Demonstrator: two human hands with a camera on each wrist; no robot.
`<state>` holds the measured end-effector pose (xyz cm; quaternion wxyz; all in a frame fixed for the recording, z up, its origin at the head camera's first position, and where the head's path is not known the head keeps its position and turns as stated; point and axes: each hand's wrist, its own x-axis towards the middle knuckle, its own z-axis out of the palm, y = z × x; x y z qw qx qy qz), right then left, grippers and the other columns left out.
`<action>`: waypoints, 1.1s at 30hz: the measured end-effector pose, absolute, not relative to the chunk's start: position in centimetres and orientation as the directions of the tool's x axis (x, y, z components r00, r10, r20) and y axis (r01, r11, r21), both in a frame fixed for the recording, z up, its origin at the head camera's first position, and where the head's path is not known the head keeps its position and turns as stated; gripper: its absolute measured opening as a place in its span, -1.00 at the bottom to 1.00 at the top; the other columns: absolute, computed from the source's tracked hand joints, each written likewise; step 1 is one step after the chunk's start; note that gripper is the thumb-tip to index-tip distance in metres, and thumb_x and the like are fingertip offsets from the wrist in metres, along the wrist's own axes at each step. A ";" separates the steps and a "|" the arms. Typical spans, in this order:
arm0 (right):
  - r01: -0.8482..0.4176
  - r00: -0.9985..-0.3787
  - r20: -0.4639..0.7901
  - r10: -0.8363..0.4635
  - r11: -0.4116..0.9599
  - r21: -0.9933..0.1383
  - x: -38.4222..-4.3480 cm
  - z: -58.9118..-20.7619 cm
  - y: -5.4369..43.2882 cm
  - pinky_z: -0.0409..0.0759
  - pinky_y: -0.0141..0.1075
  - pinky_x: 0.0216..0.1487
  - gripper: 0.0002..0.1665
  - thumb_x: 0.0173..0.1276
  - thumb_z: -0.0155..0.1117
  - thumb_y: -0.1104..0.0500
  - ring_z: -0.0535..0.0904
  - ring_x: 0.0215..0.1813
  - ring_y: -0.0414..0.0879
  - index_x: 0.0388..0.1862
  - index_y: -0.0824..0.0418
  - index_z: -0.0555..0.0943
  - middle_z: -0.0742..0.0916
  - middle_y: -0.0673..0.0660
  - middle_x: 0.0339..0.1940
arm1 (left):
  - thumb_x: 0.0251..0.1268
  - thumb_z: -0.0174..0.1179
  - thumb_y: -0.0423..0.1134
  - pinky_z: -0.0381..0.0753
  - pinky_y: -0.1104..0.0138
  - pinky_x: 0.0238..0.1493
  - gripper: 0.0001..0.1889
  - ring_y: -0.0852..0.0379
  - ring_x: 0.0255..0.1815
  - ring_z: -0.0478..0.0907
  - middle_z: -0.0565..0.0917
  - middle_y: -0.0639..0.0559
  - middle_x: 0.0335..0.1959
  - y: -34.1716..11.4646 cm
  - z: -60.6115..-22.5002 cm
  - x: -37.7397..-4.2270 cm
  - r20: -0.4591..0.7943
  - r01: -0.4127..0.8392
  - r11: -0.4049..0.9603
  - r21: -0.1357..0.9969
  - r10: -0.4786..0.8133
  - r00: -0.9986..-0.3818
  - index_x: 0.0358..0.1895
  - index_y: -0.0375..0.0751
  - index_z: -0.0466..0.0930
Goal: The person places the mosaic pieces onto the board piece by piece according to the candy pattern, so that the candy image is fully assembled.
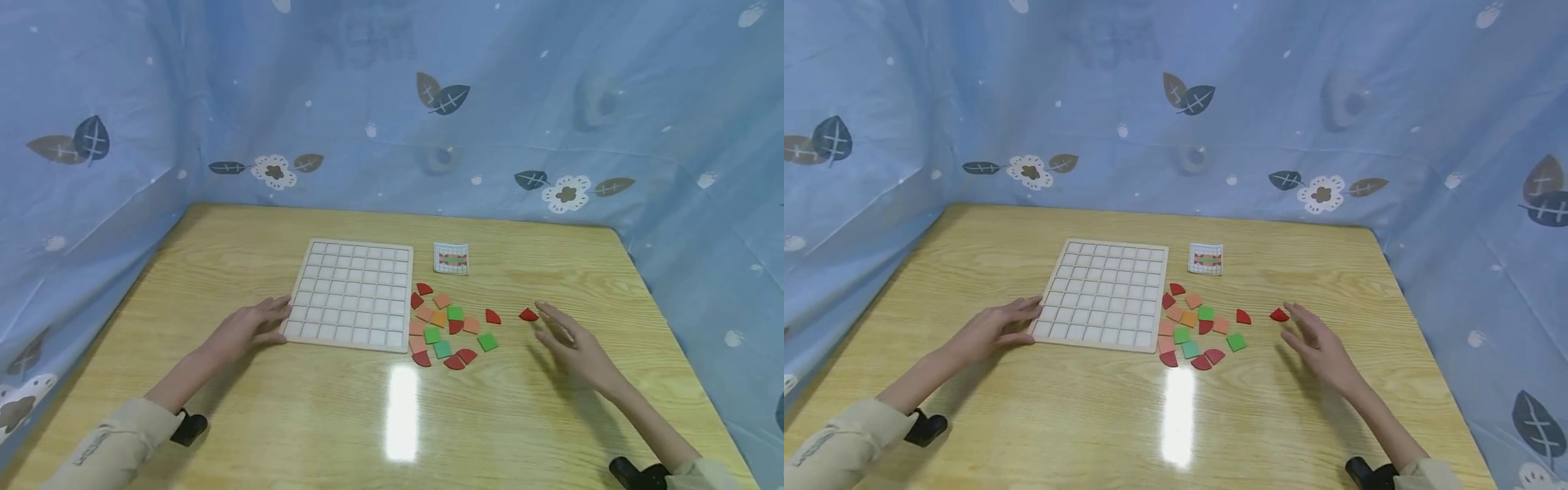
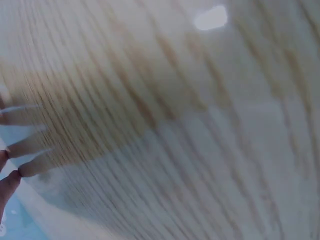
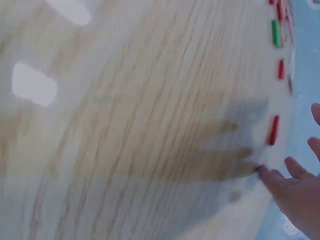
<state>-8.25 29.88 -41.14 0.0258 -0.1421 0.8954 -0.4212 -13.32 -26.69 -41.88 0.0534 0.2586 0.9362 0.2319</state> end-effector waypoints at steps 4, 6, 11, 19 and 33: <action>-0.169 -0.977 0.059 -0.205 0.574 -0.802 -9.0 -41.6 30.8 0.31 -0.73 0.08 -0.33 0.46 0.14 0.20 0.28 0.32 0.27 0.47 0.33 0.21 0.33 0.42 0.40 | 0.17 0.32 -0.11 0.27 -0.22 0.23 -0.36 -0.35 0.37 0.20 0.31 -0.23 0.39 -26.6 -41.7 -13.3 0.009 0.444 0.766 0.465 0.498 -0.867 0.27 -0.38 0.42; -0.184 -0.978 0.087 -0.190 0.590 -0.786 -9.4 -41.9 31.0 0.33 -0.73 0.06 -0.37 0.43 0.18 0.21 0.37 0.29 0.06 0.42 0.34 0.29 0.41 0.41 0.34 | 0.16 0.33 -0.11 0.27 -0.22 0.22 -0.36 -0.36 0.37 0.20 0.31 -0.22 0.38 -26.7 -41.7 -13.2 0.007 0.441 0.766 0.468 0.496 -0.868 0.27 -0.37 0.42; -0.310 -0.949 0.199 -0.246 0.601 -0.737 -10.9 -42.7 31.4 0.38 -0.70 0.04 -0.47 0.34 0.25 0.34 0.37 0.14 -0.56 0.29 0.37 0.45 0.54 0.42 0.20 | 0.14 0.34 -0.13 0.29 -0.23 0.20 -0.36 -0.38 0.36 0.20 0.33 -0.22 0.37 -26.8 -41.7 -13.2 0.013 0.447 0.766 0.462 0.497 -0.867 0.27 -0.38 0.43; -0.538 -0.837 0.323 -0.442 0.557 -0.633 -13.5 -43.3 32.1 0.44 -0.67 -0.01 -0.56 0.16 0.29 0.54 0.45 0.14 -0.47 0.06 0.44 0.61 0.63 0.40 0.04 | 0.12 0.36 -0.14 0.29 -0.23 0.20 -0.34 -0.40 0.35 0.20 0.33 -0.22 0.36 -26.8 -42.2 -13.4 0.039 0.459 0.759 0.462 0.499 -0.866 0.27 -0.38 0.42; -0.595 -0.803 0.350 -0.482 0.646 -0.478 -14.6 -43.3 31.7 0.57 -0.45 -0.34 -0.68 0.05 0.43 0.47 0.59 -0.33 -0.20 -0.17 0.30 0.69 0.68 0.08 -0.30 | 0.10 0.37 -0.17 0.31 -0.27 0.15 -0.35 -0.46 0.32 0.20 0.35 -0.27 0.34 -26.6 -42.1 -13.5 0.051 0.472 0.747 0.467 0.510 -0.858 0.24 -0.44 0.43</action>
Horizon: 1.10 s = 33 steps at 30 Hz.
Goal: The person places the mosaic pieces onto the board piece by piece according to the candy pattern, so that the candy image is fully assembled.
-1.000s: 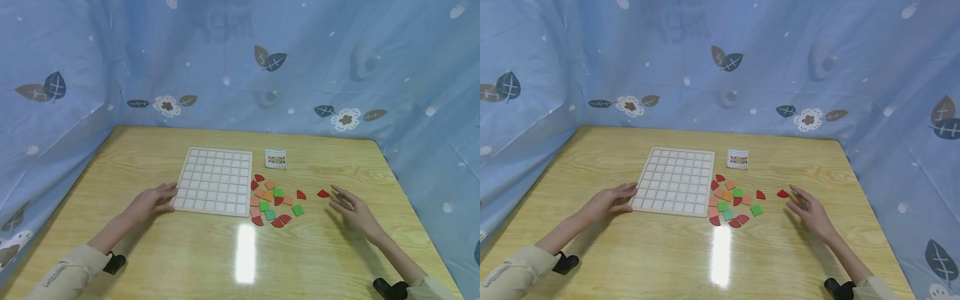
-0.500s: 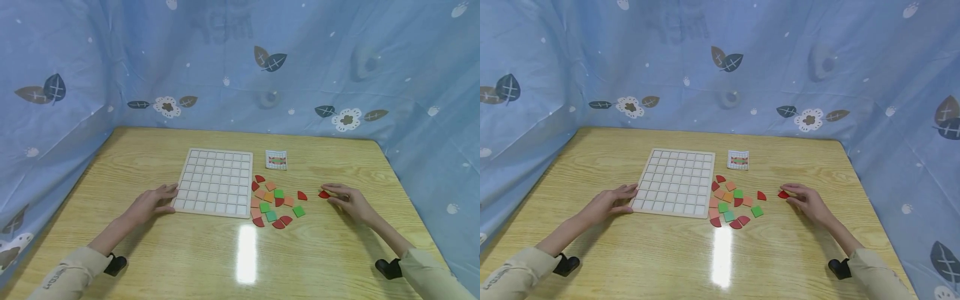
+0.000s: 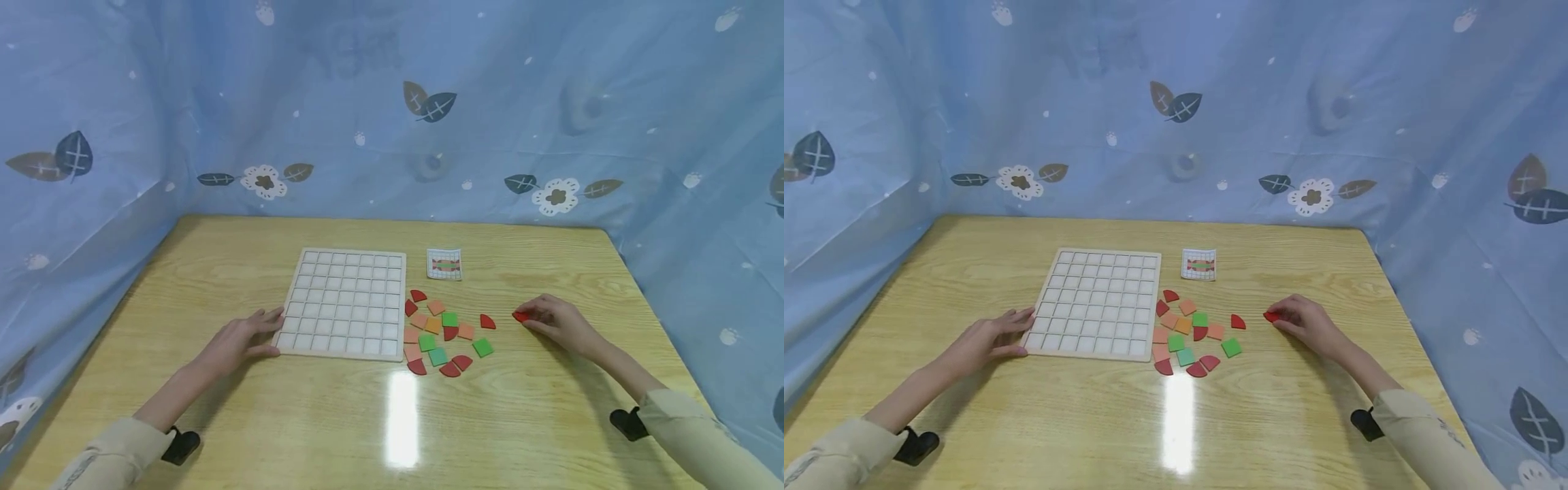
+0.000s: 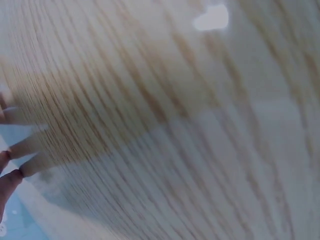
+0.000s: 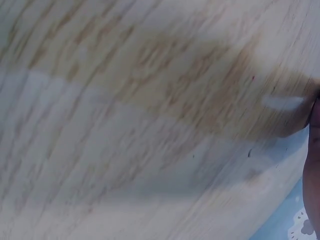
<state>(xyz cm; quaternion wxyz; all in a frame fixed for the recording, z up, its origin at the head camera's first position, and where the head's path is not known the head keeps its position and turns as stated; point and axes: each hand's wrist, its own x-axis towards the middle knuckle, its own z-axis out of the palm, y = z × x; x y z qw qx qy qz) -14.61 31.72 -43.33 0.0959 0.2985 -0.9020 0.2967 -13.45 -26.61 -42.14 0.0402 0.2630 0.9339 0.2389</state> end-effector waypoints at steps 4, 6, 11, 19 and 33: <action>-0.580 -0.811 0.306 -0.498 0.621 -0.528 -15.1 -43.2 31.4 0.60 -0.41 -0.36 -0.70 0.07 0.45 0.41 0.57 -0.35 -0.23 -0.16 0.33 0.67 0.68 0.11 -0.30 | 0.10 0.36 -0.16 0.32 -0.28 0.14 -0.35 -0.47 0.30 0.22 0.36 -0.28 0.33 -27.1 -42.3 -13.0 0.060 0.474 0.746 0.468 0.508 -0.859 0.23 -0.44 0.44; -0.572 -0.812 0.279 -0.512 0.608 -0.550 -15.2 -43.0 31.6 0.60 -0.41 -0.37 -0.69 0.10 0.43 0.43 0.58 -0.34 -0.20 -0.13 0.36 0.66 0.67 0.16 -0.26 | 0.11 0.35 -0.14 0.32 -0.28 0.13 -0.35 -0.47 0.30 0.22 0.36 -0.27 0.33 -27.3 -42.3 -12.8 0.064 0.475 0.743 0.472 0.508 -0.859 0.23 -0.44 0.44; -0.586 -0.793 0.249 -0.556 0.585 -0.562 -15.8 -42.6 32.0 0.63 -0.37 -0.33 -0.66 0.11 0.38 0.50 0.65 -0.25 -0.05 -0.08 0.39 0.68 0.68 0.26 -0.13 | 0.13 0.33 -0.10 0.33 -0.27 0.13 -0.35 -0.46 0.31 0.22 0.36 -0.25 0.34 -27.5 -42.5 -12.7 0.072 0.475 0.737 0.481 0.506 -0.859 0.24 -0.42 0.44; -0.615 -0.772 0.253 -0.583 0.584 -0.530 -16.1 -42.7 31.9 0.64 -0.33 -0.36 -0.68 0.06 0.46 0.40 0.62 -0.31 -0.14 -0.14 0.39 0.71 0.71 0.12 -0.29 | 0.11 0.34 -0.11 0.36 -0.25 0.12 -0.34 -0.46 0.30 0.24 0.37 -0.26 0.33 -27.4 -42.6 -12.9 0.082 0.490 0.732 0.473 0.517 -0.852 0.24 -0.42 0.44; -0.623 -0.765 0.266 -0.586 0.572 -0.533 -16.2 -42.7 31.4 0.66 -0.33 -0.36 -0.72 0.07 0.45 0.42 0.64 -0.30 -0.09 -0.18 0.35 0.70 0.69 0.16 -0.25 | 0.10 0.35 -0.13 0.36 -0.25 0.12 -0.34 -0.46 0.30 0.23 0.36 -0.28 0.33 -26.9 -42.6 -13.5 0.084 0.500 0.723 0.477 0.529 -0.845 0.24 -0.43 0.44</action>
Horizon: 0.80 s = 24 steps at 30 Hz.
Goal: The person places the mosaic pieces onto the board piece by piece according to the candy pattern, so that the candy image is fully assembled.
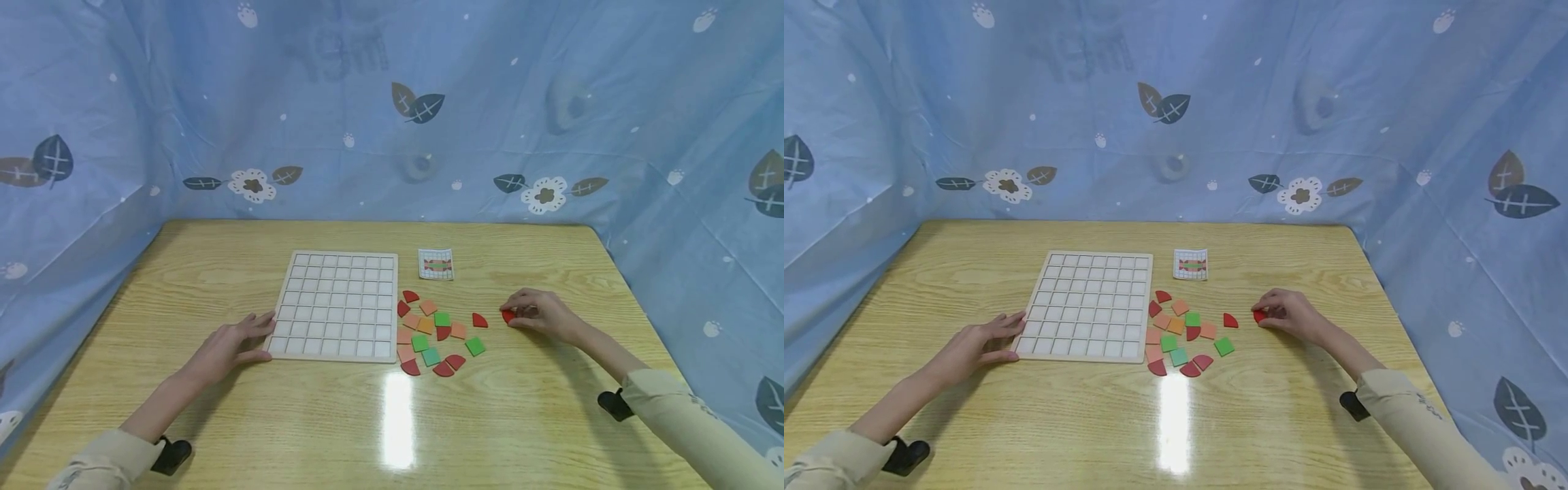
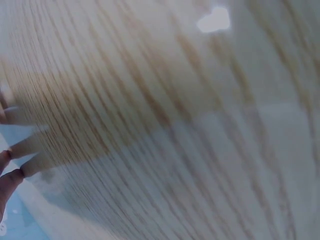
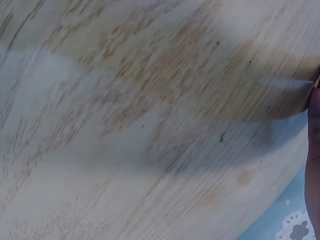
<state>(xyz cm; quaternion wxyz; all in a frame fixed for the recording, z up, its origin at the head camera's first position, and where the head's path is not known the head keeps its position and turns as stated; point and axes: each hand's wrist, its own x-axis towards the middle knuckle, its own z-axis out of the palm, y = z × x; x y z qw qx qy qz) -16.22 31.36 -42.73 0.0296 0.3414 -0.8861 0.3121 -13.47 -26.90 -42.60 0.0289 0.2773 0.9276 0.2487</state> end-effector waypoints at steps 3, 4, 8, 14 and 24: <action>-0.644 -0.752 0.294 -0.590 0.565 -0.515 -16.2 -43.0 31.3 0.66 -0.34 -0.37 -0.74 0.04 0.46 0.44 0.63 -0.33 -0.11 -0.25 0.32 0.68 0.69 0.14 -0.29 | 0.11 0.35 -0.13 0.35 -0.25 0.12 -0.34 -0.46 0.30 0.22 0.36 -0.28 0.33 -26.9 -42.6 -13.5 0.086 0.502 0.720 0.480 0.530 -0.843 0.24 -0.43 0.44; -0.649 -0.749 0.300 -0.591 0.565 -0.509 -16.2 -43.0 31.3 0.66 -0.34 -0.37 -0.74 0.03 0.46 0.45 0.64 -0.33 -0.11 -0.26 0.31 0.67 0.68 0.14 -0.29 | 0.11 0.35 -0.13 0.35 -0.25 0.12 -0.34 -0.46 0.30 0.23 0.36 -0.28 0.33 -26.9 -42.6 -13.5 0.089 0.503 0.720 0.478 0.531 -0.843 0.24 -0.43 0.44; -0.655 -0.748 0.303 -0.591 0.580 -0.485 -16.1 -43.0 31.2 0.67 -0.32 -0.35 -0.72 0.04 0.44 0.46 0.66 -0.31 -0.07 -0.22 0.34 0.68 0.70 0.15 -0.29 | 0.11 0.35 -0.13 0.35 -0.26 0.12 -0.34 -0.46 0.30 0.23 0.36 -0.27 0.33 -26.9 -42.6 -13.5 0.090 0.503 0.721 0.476 0.529 -0.844 0.24 -0.43 0.44; -0.650 -0.752 0.277 -0.598 0.604 -0.461 -16.1 -42.8 31.1 0.68 -0.26 -0.31 -0.71 0.08 0.41 0.47 0.66 -0.26 -0.02 -0.16 0.37 0.69 0.69 0.18 -0.24 | 0.10 0.36 -0.15 0.34 -0.26 0.13 -0.34 -0.47 0.30 0.22 0.36 -0.28 0.33 -27.0 -42.6 -13.4 0.086 0.499 0.723 0.478 0.527 -0.846 0.24 -0.44 0.44; -0.630 -0.762 0.286 -0.581 0.564 -0.534 -16.2 -42.2 31.0 0.69 -0.24 -0.31 -0.72 0.01 0.43 0.54 0.66 -0.29 -0.01 -0.24 0.42 0.69 0.71 0.20 -0.30 | 0.10 0.35 -0.11 0.31 -0.26 0.16 -0.33 -0.46 0.32 0.20 0.36 -0.26 0.34 -26.9 -42.7 -13.4 0.071 0.479 0.724 0.496 0.516 -0.853 0.25 -0.42 0.43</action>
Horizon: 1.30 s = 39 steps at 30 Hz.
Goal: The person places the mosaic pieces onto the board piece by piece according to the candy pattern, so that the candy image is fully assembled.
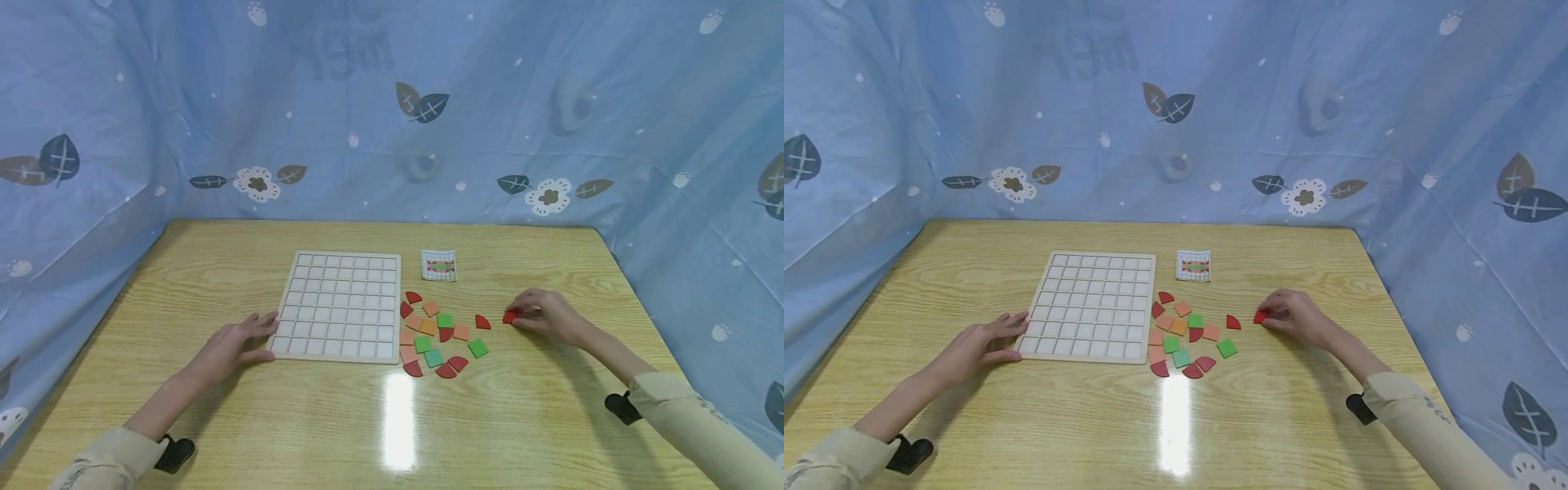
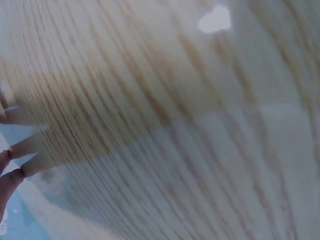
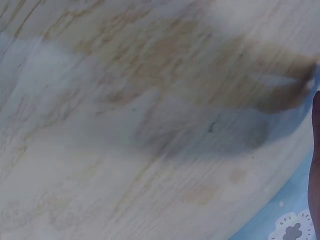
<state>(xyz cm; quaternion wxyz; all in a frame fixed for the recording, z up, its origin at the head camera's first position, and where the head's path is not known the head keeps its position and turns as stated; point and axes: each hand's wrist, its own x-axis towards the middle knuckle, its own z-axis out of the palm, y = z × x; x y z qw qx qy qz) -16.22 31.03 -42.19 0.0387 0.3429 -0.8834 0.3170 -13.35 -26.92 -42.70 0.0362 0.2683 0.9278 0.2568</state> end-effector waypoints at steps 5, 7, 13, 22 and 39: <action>-0.602 -0.786 0.279 -0.552 0.582 -0.547 -16.7 -41.3 29.9 0.69 -0.22 -0.28 -0.72 0.03 0.43 0.52 0.66 -0.24 0.03 -0.22 0.41 0.70 0.72 0.20 -0.27 | 0.09 0.36 -0.12 0.30 -0.28 0.15 -0.33 -0.46 0.32 0.20 0.36 -0.26 0.33 -26.9 -42.5 -13.3 0.068 0.474 0.730 0.492 0.511 -0.857 0.24 -0.43 0.44; -0.596 -0.794 0.277 -0.541 0.603 -0.529 -16.8 -40.8 29.1 0.69 -0.20 -0.28 -0.72 0.05 0.43 0.47 0.66 -0.22 0.03 -0.19 0.39 0.71 0.73 0.18 -0.26 | 0.09 0.36 -0.12 0.31 -0.27 0.15 -0.33 -0.46 0.31 0.21 0.36 -0.26 0.33 -26.9 -42.5 -13.3 0.069 0.475 0.729 0.493 0.511 -0.857 0.24 -0.43 0.44; -0.571 -0.815 0.261 -0.518 0.636 -0.520 -17.6 -40.2 26.4 0.64 -0.08 -0.24 -0.73 0.14 0.41 0.39 0.66 -0.23 0.01 -0.14 0.38 0.70 0.73 0.17 -0.23 | 0.09 0.35 -0.11 0.31 -0.26 0.16 -0.32 -0.45 0.32 0.21 0.36 -0.26 0.33 -26.8 -42.5 -13.2 0.072 0.472 0.724 0.504 0.509 -0.858 0.25 -0.42 0.43; -0.533 -0.839 0.246 -0.486 0.641 -0.552 -18.9 -40.4 22.7 0.62 0.03 -0.13 -0.73 0.16 0.38 0.41 0.68 -0.23 0.08 -0.13 0.44 0.68 0.74 0.27 -0.22 | 0.10 0.35 -0.11 0.27 -0.26 0.19 -0.32 -0.44 0.34 0.18 0.35 -0.26 0.34 -26.8 -42.5 -13.3 0.063 0.461 0.722 0.516 0.505 -0.861 0.27 -0.41 0.42; -0.467 -0.870 0.223 -0.439 0.594 -0.655 -20.3 -41.3 16.0 0.66 -0.06 -0.16 -0.79 0.14 0.39 0.43 0.69 -0.26 0.14 -0.21 0.48 0.67 0.73 0.32 -0.27 | 0.07 0.37 -0.15 0.26 -0.29 0.18 -0.32 -0.44 0.34 0.18 0.34 -0.24 0.34 -26.7 -42.7 -13.4 0.050 0.444 0.732 0.517 0.492 -0.869 0.26 -0.41 0.41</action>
